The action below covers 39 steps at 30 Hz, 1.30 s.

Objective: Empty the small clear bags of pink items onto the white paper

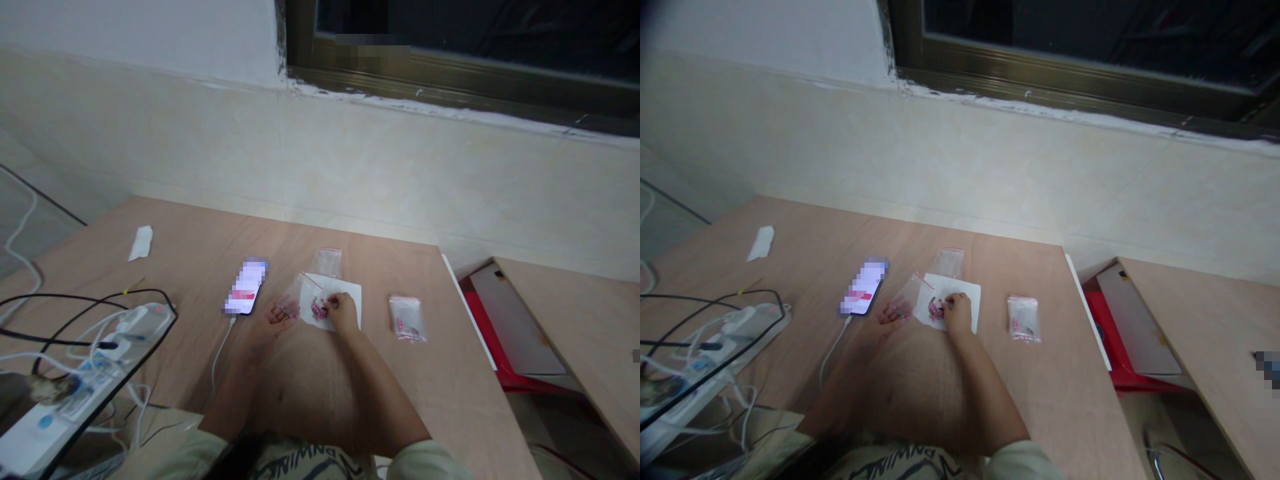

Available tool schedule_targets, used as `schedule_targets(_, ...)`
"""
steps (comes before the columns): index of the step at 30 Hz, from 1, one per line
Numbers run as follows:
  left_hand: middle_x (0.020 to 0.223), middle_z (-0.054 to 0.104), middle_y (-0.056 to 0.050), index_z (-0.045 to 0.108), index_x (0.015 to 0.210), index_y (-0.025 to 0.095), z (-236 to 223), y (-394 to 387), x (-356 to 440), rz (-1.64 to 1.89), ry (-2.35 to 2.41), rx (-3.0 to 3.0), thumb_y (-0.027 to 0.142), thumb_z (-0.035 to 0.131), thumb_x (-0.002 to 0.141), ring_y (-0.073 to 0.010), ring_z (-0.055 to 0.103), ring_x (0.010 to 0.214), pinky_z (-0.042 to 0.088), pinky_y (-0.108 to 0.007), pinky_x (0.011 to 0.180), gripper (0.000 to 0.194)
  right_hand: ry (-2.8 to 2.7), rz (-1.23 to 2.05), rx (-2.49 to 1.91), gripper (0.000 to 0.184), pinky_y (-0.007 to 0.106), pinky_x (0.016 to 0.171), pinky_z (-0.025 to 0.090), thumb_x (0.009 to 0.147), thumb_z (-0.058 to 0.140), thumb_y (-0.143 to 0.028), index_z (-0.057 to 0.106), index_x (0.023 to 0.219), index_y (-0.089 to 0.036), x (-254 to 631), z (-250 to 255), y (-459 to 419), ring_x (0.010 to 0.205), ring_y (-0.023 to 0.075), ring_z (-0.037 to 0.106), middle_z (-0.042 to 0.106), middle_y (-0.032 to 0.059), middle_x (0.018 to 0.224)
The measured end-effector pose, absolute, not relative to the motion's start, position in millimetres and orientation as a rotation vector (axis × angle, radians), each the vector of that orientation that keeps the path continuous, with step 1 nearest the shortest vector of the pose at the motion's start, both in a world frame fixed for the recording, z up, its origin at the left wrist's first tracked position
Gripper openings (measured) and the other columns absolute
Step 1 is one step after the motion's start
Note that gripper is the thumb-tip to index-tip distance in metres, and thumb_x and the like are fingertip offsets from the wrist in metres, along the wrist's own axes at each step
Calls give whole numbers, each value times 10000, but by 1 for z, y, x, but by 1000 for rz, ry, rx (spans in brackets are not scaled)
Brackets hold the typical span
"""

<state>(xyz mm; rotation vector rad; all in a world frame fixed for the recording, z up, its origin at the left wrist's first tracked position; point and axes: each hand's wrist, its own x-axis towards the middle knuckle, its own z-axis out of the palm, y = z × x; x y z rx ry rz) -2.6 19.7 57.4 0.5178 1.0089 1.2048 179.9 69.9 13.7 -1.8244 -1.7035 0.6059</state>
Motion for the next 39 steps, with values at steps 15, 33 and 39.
schedule_targets(15, 892, 694, -61, 622, 900, 155, 42, 36, -5, 1117, 1013, 563, 27, 682, 600, -231, 628, 847, 467, -314, 796, 332, -1420, 915, -1630, 104, 248, 586, 401, 669, 554, -250, 609, 674, -162, 188, 55, 82, 579, 127, 489, 622, 32, 698)
schedule_targets(33, 930, 674, -59, 574, 950, 154, 45, 27, -4, 1081, 1096, 615, 174, 740, 593, -175, 619, 835, 453, -300, 807, 394, -1637, 1503, -1188, 321, 239, 556, 370, 769, 490, -419, 645, 669, -156, 182, 97, 66, 566, 115, 489, 582, 9, 618)
schedule_targets(39, 861, 686, -64, 591, 858, 149, 39, 18, 2, 1189, 943, 428, 235, 691, 662, -196, 623, 817, 466, -342, 796, 237, -1599, 1477, -1145, 263, 254, 622, 397, 741, 545, -393, 662, 785, -162, 183, 99, 55, 663, 128, 516, 618, 26, 748)
